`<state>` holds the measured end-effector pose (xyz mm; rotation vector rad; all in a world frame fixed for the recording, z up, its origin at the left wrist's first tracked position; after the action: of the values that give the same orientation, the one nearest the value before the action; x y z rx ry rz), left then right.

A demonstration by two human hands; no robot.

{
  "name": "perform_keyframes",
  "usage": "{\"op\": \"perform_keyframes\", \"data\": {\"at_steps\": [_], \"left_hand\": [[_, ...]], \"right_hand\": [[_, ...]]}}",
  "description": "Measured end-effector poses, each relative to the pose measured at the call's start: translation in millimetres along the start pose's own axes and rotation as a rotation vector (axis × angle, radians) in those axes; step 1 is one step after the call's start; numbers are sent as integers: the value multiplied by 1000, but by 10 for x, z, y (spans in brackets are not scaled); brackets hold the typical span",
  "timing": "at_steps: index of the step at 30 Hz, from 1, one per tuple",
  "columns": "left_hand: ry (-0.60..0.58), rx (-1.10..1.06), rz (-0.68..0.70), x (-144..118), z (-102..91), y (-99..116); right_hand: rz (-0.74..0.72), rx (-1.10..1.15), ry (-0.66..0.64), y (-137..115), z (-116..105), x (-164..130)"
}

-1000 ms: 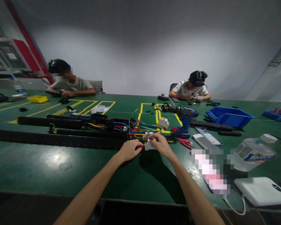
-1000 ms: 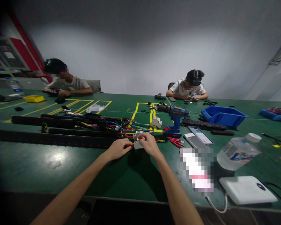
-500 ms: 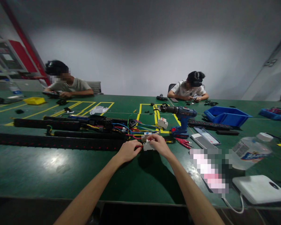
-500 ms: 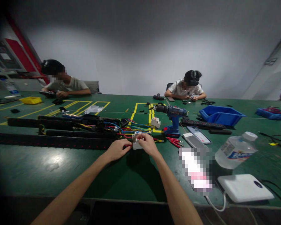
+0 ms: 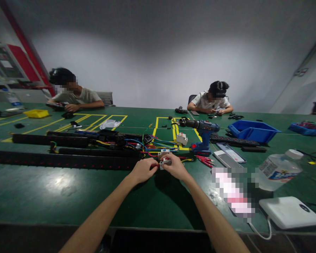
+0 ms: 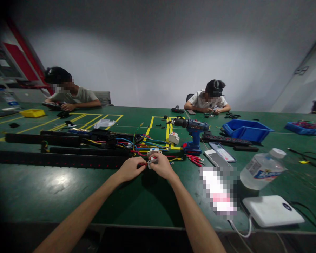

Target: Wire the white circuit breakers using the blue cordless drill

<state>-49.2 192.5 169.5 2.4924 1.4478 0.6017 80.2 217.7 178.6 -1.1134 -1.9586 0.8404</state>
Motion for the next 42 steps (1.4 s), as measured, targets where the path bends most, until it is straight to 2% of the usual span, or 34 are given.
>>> {"op": "perform_keyframes", "data": {"at_steps": [12, 35, 42], "left_hand": [[9, -16, -10, 8, -16, -11], [-4, -37, -57, -6, 10, -59], [102, -190, -34, 23, -24, -15]], "right_hand": [[34, 83, 10, 22, -19, 32], [4, 7, 75, -15, 43, -22], [30, -26, 95, -11, 65, -28]]}}
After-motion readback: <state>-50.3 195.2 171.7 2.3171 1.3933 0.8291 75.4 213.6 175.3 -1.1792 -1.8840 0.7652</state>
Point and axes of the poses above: each hand's wrist, its own x-axis towards the middle knuckle, its own z-axis out of the palm, y = z × x, the point moved 10 cm from there along x, towards the middle knuckle, and after that the axes turned 5 degrees about z, right-handed, at the moved point
